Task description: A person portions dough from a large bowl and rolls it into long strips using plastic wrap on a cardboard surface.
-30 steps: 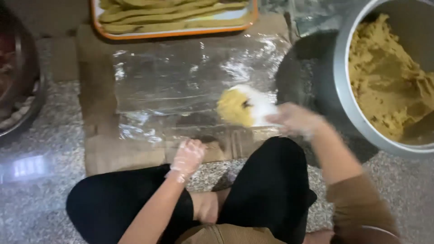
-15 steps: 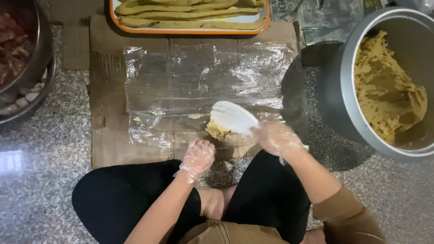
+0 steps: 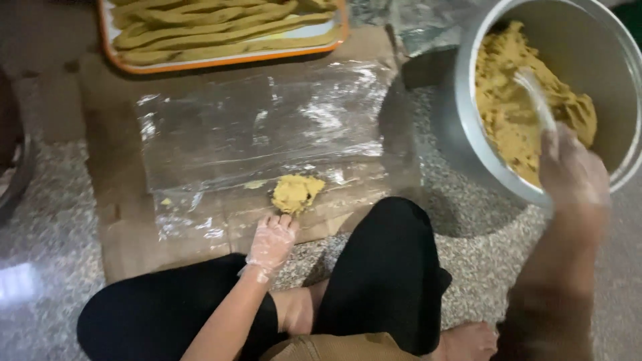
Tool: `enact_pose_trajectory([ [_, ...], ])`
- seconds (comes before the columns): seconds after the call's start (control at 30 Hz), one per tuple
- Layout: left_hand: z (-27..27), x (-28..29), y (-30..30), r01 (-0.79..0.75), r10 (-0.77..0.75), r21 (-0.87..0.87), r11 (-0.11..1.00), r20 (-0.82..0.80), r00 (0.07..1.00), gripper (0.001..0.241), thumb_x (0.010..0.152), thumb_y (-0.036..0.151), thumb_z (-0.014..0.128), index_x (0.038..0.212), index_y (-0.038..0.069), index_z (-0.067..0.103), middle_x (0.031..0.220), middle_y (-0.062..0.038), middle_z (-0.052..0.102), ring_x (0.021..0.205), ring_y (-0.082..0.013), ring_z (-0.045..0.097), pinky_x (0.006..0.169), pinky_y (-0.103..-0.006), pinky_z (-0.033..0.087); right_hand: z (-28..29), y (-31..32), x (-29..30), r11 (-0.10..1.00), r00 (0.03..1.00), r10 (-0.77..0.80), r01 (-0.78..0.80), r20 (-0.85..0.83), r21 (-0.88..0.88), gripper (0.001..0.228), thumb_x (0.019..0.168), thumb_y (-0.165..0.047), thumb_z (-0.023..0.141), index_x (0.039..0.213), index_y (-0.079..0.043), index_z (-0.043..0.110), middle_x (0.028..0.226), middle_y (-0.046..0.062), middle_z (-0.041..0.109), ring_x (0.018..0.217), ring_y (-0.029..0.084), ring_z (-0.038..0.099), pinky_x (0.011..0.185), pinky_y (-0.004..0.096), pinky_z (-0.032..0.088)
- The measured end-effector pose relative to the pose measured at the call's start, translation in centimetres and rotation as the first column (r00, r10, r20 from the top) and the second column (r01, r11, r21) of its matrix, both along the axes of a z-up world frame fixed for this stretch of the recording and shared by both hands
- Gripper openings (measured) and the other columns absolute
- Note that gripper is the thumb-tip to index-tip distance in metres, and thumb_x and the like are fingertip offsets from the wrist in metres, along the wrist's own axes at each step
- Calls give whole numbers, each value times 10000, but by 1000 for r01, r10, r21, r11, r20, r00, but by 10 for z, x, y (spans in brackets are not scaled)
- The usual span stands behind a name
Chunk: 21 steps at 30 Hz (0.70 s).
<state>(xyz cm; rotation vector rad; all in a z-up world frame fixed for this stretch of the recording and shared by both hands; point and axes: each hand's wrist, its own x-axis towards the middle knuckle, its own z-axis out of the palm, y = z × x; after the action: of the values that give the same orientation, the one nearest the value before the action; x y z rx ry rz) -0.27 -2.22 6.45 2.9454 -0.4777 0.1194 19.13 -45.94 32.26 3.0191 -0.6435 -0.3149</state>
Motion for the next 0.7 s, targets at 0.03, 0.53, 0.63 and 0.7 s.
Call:
enact_pose_trajectory([
  [0.03,2,0,0,38,-39,-46,998,-21,999,180,847,178,582,1015,136,630,992,-77,617,920,-278,607,951,-449,458,-16,-16,17,993,993,-56,44,-107,-109,503,1243,-407,304,1419,-40,599,1092,274,752,852,422,741,699,566,599],
  [0.53,85,18,5,-150,166,97,984,-181,969,135,886,281,556,890,280,691,868,49,674,953,-199,679,879,-494,492,-232,241,-74,200,201,972,-980,119,20,178,773,-238,643,928,-161,686,810,77,649,824,330,624,628,464,468],
  [0.63,41,-16,-30,-152,156,59,987,-69,985,193,895,219,537,1012,225,691,1054,-13,660,1026,-243,658,885,-497,505,-225,246,-63,135,138,975,-990,173,32,62,798,-135,630,759,-144,677,670,98,656,637,336,647,512,471,468],
  [0.7,2,-17,-42,-101,102,-18,995,148,984,287,917,245,516,1140,151,672,1347,-115,611,1271,-305,564,1068,-497,423,-217,249,-47,114,130,978,-988,166,105,113,817,-187,626,722,-170,683,644,64,676,599,290,673,482,446,492],
])
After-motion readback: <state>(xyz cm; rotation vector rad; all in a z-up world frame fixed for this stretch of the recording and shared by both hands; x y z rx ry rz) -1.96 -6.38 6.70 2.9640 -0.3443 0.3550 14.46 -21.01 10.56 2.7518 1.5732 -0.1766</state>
